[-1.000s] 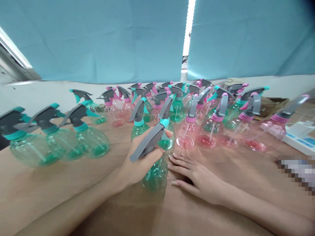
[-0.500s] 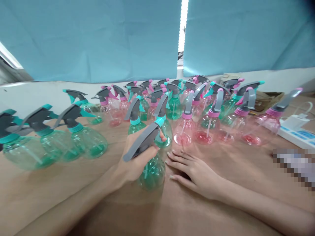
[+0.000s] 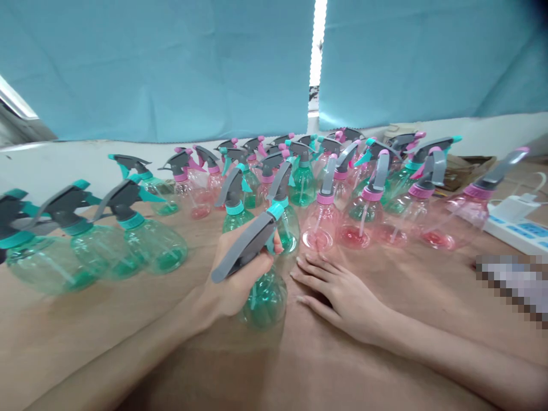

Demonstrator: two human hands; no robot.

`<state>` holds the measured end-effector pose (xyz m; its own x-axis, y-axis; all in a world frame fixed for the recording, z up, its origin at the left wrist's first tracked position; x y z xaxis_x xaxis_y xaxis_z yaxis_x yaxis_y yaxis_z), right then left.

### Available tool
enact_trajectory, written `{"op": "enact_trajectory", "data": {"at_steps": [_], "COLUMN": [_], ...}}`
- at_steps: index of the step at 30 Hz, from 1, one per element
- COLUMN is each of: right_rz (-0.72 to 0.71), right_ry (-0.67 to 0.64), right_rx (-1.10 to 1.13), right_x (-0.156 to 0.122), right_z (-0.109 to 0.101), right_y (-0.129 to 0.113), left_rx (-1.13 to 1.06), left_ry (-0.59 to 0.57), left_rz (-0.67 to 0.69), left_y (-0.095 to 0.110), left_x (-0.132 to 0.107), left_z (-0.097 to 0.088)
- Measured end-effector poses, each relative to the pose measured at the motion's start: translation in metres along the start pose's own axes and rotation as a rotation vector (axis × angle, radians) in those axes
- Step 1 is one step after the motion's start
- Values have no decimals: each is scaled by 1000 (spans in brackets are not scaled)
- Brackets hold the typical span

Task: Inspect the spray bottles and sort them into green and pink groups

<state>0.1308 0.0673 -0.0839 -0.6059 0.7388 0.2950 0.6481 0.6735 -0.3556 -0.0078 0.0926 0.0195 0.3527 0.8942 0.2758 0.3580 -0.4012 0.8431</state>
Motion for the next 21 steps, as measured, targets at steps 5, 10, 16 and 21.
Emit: {"op": "enact_trajectory", "data": {"at_steps": [5,10,16,21], "right_rz": [16,-12,-17,-34], "right_ry": [29,10,-29,-23], "right_rx": [51,49,30,48], "right_x": [-1,-1,-1,-1], "right_z": [-2,-1,0,-1], "right_y": [2,3,4,4], "left_rx": [54,41,61,72], "left_ry": [10,76,125,134], "left_rz": [-51,-34,-28,-4], "left_y": [-3,6,5,8], "left_x": [-3,-1,-3,-6], "left_z": [-1,-1,-1,0]}}
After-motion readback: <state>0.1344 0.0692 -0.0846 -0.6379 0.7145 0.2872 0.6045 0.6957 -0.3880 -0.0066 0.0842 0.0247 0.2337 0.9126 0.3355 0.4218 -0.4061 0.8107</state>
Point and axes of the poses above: each hand's wrist, its own x-axis towards the middle knuckle, its own z-axis out of the palm, y = z × x, the point moved 8 cm from there along x, towards the middle knuckle, and after that the axes turned 5 degrees about x, right-handed, at the moved point
